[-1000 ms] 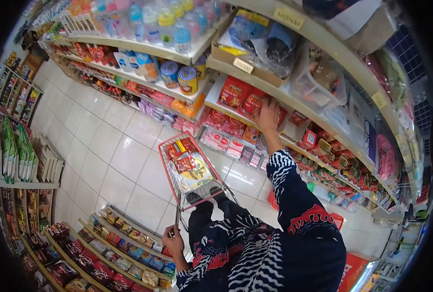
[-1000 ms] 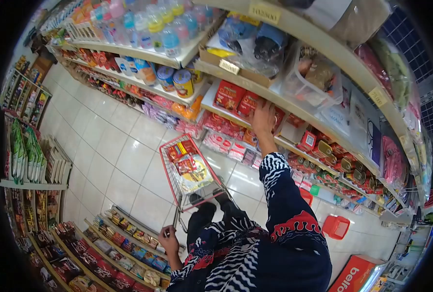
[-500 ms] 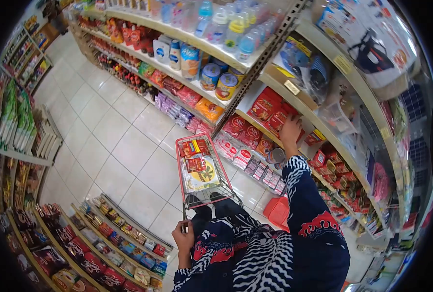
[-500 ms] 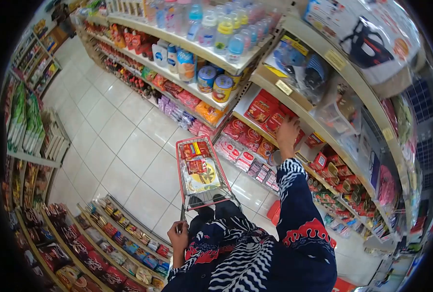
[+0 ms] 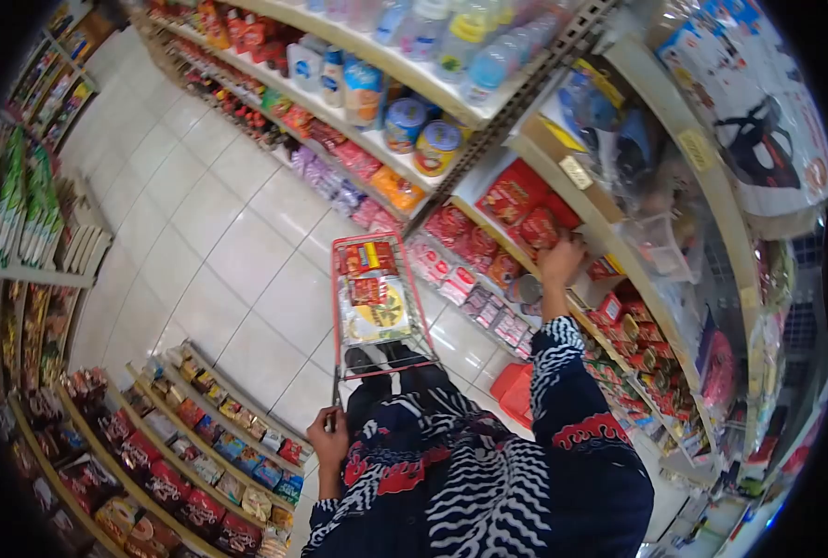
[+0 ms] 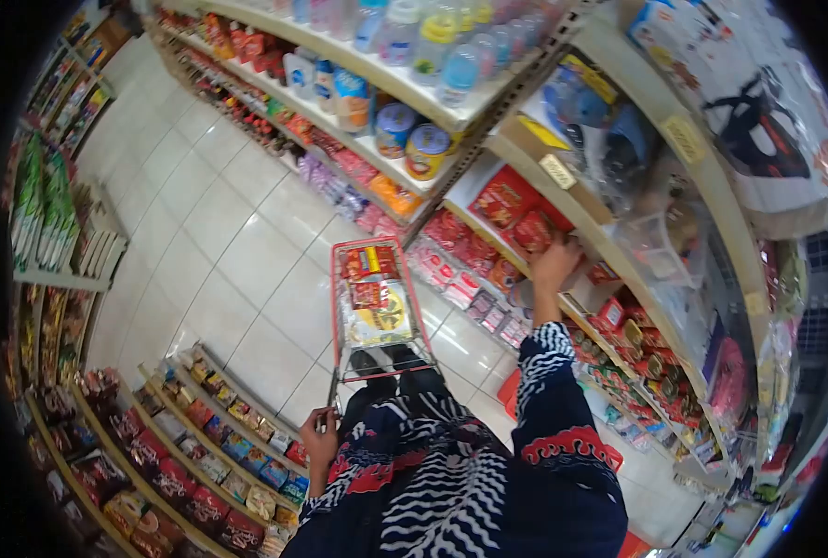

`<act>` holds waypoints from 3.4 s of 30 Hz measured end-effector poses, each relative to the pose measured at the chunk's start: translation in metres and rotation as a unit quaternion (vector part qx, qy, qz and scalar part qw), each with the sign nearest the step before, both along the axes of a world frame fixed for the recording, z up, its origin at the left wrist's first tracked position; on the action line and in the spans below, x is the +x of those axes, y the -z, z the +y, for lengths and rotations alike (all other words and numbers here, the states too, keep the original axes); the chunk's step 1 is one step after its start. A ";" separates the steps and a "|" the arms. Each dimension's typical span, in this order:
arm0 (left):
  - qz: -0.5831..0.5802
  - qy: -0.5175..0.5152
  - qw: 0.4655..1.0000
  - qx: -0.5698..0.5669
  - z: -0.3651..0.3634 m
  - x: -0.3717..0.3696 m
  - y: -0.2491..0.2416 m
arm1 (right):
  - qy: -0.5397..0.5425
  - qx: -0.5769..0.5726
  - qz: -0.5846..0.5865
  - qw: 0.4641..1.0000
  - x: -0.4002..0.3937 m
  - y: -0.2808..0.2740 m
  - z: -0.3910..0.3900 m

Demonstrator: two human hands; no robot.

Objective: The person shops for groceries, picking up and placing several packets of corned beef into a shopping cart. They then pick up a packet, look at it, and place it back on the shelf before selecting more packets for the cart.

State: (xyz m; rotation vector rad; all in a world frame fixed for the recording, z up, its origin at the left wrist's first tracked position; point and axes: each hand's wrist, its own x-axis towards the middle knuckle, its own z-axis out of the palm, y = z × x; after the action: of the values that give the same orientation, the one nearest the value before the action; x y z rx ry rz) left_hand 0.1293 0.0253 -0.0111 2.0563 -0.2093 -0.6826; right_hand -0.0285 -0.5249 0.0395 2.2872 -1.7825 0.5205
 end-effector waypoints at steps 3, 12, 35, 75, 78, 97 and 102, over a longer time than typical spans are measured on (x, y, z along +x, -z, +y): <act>0.014 0.002 1.000 -0.021 -0.005 0.001 0.000 | -0.115 -0.045 -0.091 0.988 -0.010 -0.006 0.010; 0.010 0.001 1.000 -0.001 -0.024 -0.002 -0.003 | -0.047 0.384 -0.755 0.529 0.053 0.012 0.155; 0.012 -0.070 0.995 0.069 -0.053 -0.022 -0.011 | 0.284 0.651 -0.505 0.491 0.172 0.325 0.145; 0.037 -0.089 0.993 0.065 -0.064 -0.030 -0.017 | 0.217 0.728 -0.504 0.411 0.190 0.368 0.122; 0.040 -0.085 0.994 0.053 -0.064 -0.032 -0.015 | -0.025 0.761 -0.332 0.556 0.158 0.403 0.131; 0.002 -0.015 0.999 -0.043 -0.048 -0.019 0.000 | -0.063 0.028 0.001 0.998 0.008 -0.016 -0.033; -0.035 -0.003 0.999 -0.030 -0.045 -0.011 -0.005 | -0.051 0.027 0.042 0.997 0.011 -0.019 -0.024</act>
State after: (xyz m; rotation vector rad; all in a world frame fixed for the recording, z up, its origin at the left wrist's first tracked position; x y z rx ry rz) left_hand 0.1179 -0.0193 -0.0056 2.0237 -0.2611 -0.5934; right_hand -0.0176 -0.5493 0.0583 2.4092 -1.6675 0.3914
